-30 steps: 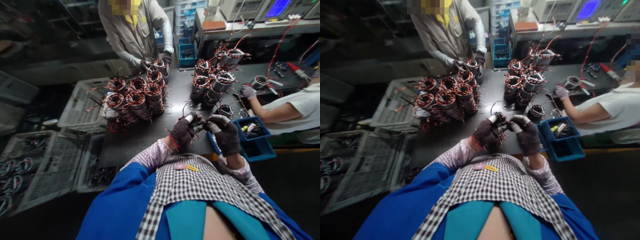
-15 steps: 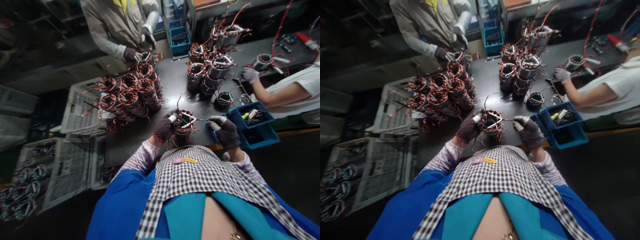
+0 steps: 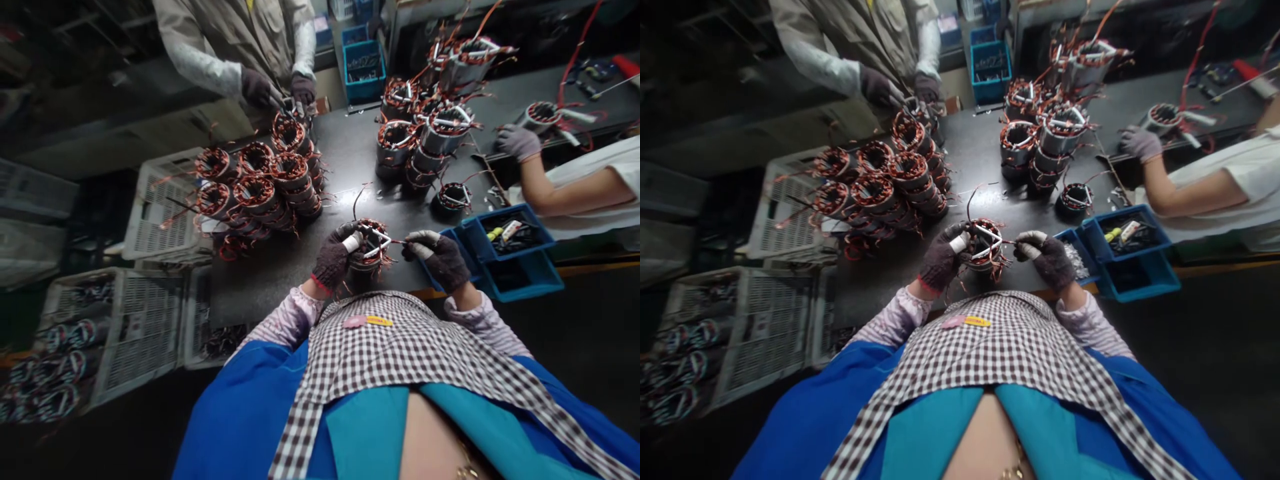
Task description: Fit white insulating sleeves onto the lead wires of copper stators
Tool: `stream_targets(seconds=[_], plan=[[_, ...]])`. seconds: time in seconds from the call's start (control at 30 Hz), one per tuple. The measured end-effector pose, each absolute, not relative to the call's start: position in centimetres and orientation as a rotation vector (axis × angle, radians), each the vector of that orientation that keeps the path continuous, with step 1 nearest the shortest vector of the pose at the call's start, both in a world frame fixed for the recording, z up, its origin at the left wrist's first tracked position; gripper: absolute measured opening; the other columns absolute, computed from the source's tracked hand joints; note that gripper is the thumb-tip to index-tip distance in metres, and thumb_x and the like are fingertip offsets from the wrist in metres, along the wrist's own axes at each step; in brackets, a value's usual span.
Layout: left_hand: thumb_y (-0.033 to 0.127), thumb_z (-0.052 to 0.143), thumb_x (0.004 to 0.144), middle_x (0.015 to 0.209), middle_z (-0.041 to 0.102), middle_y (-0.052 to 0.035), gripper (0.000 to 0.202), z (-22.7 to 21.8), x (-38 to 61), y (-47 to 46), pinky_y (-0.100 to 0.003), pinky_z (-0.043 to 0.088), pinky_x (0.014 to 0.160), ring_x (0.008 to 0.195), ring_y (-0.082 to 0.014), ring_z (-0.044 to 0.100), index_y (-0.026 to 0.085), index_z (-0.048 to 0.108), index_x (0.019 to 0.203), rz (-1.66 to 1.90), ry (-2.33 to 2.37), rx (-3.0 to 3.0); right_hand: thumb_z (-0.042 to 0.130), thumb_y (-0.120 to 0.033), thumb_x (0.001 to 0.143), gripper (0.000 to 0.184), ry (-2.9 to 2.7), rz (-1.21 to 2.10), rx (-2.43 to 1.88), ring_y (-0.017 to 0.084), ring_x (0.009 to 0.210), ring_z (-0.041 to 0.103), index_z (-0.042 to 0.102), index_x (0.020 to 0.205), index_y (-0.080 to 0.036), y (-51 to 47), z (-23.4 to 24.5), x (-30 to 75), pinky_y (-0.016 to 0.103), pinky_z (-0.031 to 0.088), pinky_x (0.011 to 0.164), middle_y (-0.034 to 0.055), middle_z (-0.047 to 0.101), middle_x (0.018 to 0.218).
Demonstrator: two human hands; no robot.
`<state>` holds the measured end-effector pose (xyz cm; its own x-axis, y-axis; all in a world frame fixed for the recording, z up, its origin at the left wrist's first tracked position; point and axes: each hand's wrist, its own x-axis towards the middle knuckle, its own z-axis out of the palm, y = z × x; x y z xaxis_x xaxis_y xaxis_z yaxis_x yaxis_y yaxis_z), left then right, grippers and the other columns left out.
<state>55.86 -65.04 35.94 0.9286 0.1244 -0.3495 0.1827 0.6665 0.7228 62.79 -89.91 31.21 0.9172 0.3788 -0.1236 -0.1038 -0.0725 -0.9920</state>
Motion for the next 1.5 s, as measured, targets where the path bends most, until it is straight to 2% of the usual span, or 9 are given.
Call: stream_targets(seconds=[0.2, 0.33, 0.5, 0.7, 0.93, 1.1, 1.3, 1.4, 1.5], plan=[[0.041, 0.118, 0.062, 0.104, 0.090, -0.0083, 0.048, 36.1, 55.7, -65.4, -0.040, 0.067, 0.087, 0.092, -0.0255, 0.080, 0.022, 0.091, 0.097, -0.032, 0.445, 0.910, 0.094, -0.062, 0.090, 0.043, -0.208, 0.426, -1.621, 0.023, 0.075, 0.081, 0.080, 0.104, -0.025, -90.2, 31.5, 62.8, 0.037, 0.071, 0.069, 0.0047, 0.084, 0.087], [0.048, 0.119, 0.060, 0.103, 0.090, -0.0070, 0.050, 36.2, 55.5, -65.3, -0.038, 0.066, 0.082, 0.089, -0.0243, 0.079, 0.024, 0.092, 0.095, -0.018, 0.441, 0.961, 0.090, -0.061, 0.093, 0.042, -0.213, 0.376, -1.649, 0.023, 0.075, 0.081, 0.080, 0.110, -0.024, -90.1, 31.1, 62.2, 0.037, 0.071, 0.072, 0.0044, 0.083, 0.086], [0.047, 0.116, 0.063, 0.098, 0.089, -0.0058, 0.045, 35.9, 55.5, -65.2, -0.033, 0.059, 0.068, 0.070, -0.0169, 0.071, 0.025, 0.093, 0.095, -0.033, 0.471, 1.021, 0.085, -0.068, 0.097, 0.046, -0.186, 0.310, -1.656, 0.023, 0.074, 0.081, 0.077, 0.114, -0.025, -89.2, 30.9, 61.8, 0.038, 0.070, 0.071, 0.0045, 0.084, 0.087], [0.043, 0.114, 0.064, 0.101, 0.090, -0.0053, 0.040, 35.6, 55.7, -65.2, -0.033, 0.059, 0.065, 0.070, -0.0173, 0.072, 0.027, 0.094, 0.095, -0.011, 0.452, 1.044, 0.085, -0.067, 0.098, 0.046, -0.247, 0.362, -1.672, 0.023, 0.079, 0.082, 0.076, 0.115, -0.026, -89.7, 30.7, 61.9, 0.040, 0.072, 0.078, 0.0053, 0.085, 0.092], [0.040, 0.115, 0.068, 0.109, 0.090, -0.0081, 0.047, 34.9, 55.6, -65.1, -0.037, 0.064, 0.082, 0.092, -0.0237, 0.080, 0.021, 0.090, 0.103, -0.018, 0.459, 1.002, 0.086, -0.069, 0.096, 0.048, -0.236, 0.424, -1.612, 0.023, 0.077, 0.081, 0.074, 0.114, -0.026, -89.7, 30.5, 62.2, 0.041, 0.071, 0.078, 0.0037, 0.082, 0.090], [0.041, 0.116, 0.066, 0.106, 0.090, -0.0031, 0.043, 35.0, 55.6, -65.2, -0.044, 0.065, 0.086, 0.096, -0.0272, 0.079, 0.028, 0.089, 0.098, -0.040, 0.449, 0.933, 0.093, -0.076, 0.085, 0.062, -0.135, 0.632, -1.387, 0.020, 0.070, 0.076, 0.069, 0.115, -0.027, -89.3, 30.7, 62.2, 0.040, 0.069, 0.070, 0.0007, 0.077, 0.089], [0.033, 0.112, 0.068, 0.102, 0.089, -0.0060, 0.043, 34.8, 55.7, -65.1, -0.032, 0.062, 0.077, 0.085, -0.0198, 0.078, 0.020, 0.089, 0.101, -0.012, 0.454, 0.945, 0.088, -0.076, 0.091, 0.057, -0.195, 0.569, -1.465, 0.021, 0.072, 0.076, 0.068, 0.114, -0.028, -88.7, 30.7, 62.0, 0.040, 0.069, 0.073, 0.0016, 0.078, 0.091], [0.034, 0.113, 0.065, 0.100, 0.089, -0.0069, 0.045, 34.7, 55.9, -65.0, -0.029, 0.060, 0.068, 0.075, -0.0178, 0.076, 0.019, 0.089, 0.101, -0.022, 0.485, 0.983, 0.082, -0.069, 0.098, 0.047, -0.368, 0.466, -1.693, 0.024, 0.083, 0.078, 0.074, 0.117, -0.026, -87.8, 30.6, 62.5, 0.041, 0.069, 0.081, 0.0069, 0.082, 0.100], [0.030, 0.113, 0.065, 0.100, 0.089, -0.0080, 0.044, 35.1, 55.9, -64.9, -0.031, 0.063, 0.072, 0.079, -0.0202, 0.079, 0.018, 0.089, 0.100, -0.029, 0.494, 0.982, 0.081, -0.060, 0.098, 0.048, -0.459, 0.461, -1.854, 0.026, 0.085, 0.077, 0.075, 0.130, -0.024, -87.8, 30.8, 63.2, 0.042, 0.068, 0.082, 0.0089, 0.081, 0.100]])
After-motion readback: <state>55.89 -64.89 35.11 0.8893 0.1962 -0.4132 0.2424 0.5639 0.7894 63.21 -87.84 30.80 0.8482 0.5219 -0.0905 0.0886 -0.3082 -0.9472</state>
